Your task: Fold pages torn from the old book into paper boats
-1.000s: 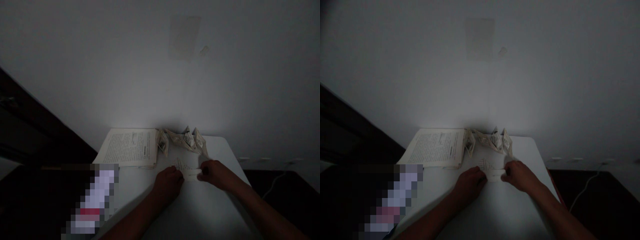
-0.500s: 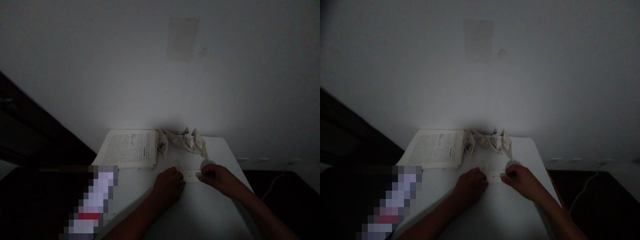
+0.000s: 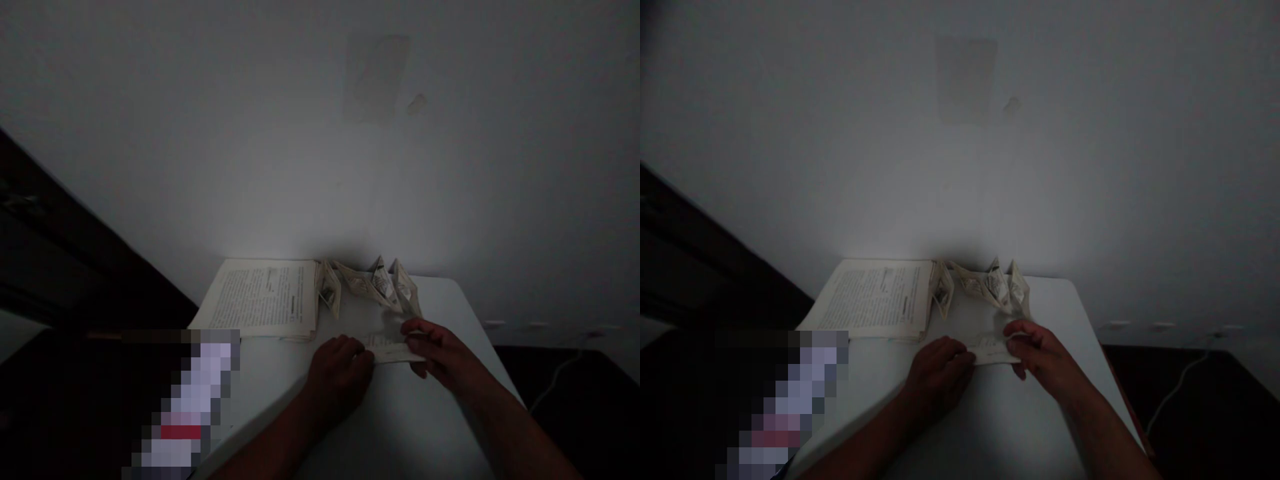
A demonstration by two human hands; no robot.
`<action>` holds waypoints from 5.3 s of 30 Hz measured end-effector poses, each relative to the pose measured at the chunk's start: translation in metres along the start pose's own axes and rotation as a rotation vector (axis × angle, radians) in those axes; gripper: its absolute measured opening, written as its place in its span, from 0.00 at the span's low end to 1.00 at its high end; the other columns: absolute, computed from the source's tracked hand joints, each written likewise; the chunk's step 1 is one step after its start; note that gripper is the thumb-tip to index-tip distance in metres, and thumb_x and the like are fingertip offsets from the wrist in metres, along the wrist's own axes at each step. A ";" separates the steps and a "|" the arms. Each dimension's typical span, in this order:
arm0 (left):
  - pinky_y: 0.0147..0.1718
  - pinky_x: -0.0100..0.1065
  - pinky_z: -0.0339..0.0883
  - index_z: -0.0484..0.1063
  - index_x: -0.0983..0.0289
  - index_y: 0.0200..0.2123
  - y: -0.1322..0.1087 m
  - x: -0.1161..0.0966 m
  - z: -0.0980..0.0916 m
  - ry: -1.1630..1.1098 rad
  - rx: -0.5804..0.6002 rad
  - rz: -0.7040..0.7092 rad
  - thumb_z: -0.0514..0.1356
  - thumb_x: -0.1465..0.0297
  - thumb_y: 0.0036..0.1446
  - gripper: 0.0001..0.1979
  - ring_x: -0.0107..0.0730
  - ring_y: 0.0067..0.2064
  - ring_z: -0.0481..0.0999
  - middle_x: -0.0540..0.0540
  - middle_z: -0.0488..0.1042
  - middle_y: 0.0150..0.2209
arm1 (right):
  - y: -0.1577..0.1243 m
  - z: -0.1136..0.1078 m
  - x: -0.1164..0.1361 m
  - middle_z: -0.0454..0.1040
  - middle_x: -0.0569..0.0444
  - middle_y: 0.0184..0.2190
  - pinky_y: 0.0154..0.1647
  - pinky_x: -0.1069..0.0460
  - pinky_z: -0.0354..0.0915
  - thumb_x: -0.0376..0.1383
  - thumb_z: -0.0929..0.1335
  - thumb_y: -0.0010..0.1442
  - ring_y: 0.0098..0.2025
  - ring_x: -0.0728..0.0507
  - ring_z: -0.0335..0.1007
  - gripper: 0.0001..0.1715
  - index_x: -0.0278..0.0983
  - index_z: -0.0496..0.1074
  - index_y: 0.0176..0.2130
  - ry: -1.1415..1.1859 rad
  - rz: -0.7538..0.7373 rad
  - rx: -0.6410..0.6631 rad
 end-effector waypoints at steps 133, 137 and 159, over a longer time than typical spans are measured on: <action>0.22 0.28 0.62 0.71 0.68 0.19 -0.012 0.032 0.015 -1.152 -0.178 -0.907 0.63 0.64 0.48 0.14 0.26 0.19 0.68 0.51 0.70 0.15 | -0.018 0.028 0.004 0.71 0.55 0.26 0.29 0.54 0.63 0.39 0.66 0.56 0.28 0.47 0.68 0.09 0.37 0.74 0.33 -0.556 -0.491 -0.246; 0.21 0.27 0.62 0.72 0.68 0.21 -0.015 0.033 0.018 -1.133 -0.172 -0.921 0.63 0.64 0.48 0.13 0.26 0.19 0.68 0.51 0.70 0.15 | -0.017 0.029 0.003 0.71 0.55 0.26 0.29 0.54 0.63 0.39 0.66 0.57 0.29 0.47 0.68 0.10 0.37 0.74 0.33 -0.593 -0.465 -0.239; 0.17 0.25 0.61 0.72 0.67 0.21 -0.018 0.026 0.024 -1.154 -0.144 -0.983 0.65 0.64 0.45 0.12 0.25 0.17 0.68 0.51 0.71 0.15 | -0.012 0.034 -0.011 0.67 0.60 0.24 0.24 0.56 0.62 0.39 0.73 0.47 0.23 0.51 0.63 0.29 0.38 0.64 0.47 -0.292 -0.317 -0.332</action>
Point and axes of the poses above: each hand's wrist, its own y-axis towards the middle knuckle, its own z-axis out of the palm, x = y × z, the point moved 5 cm from there along y, towards the middle knuckle
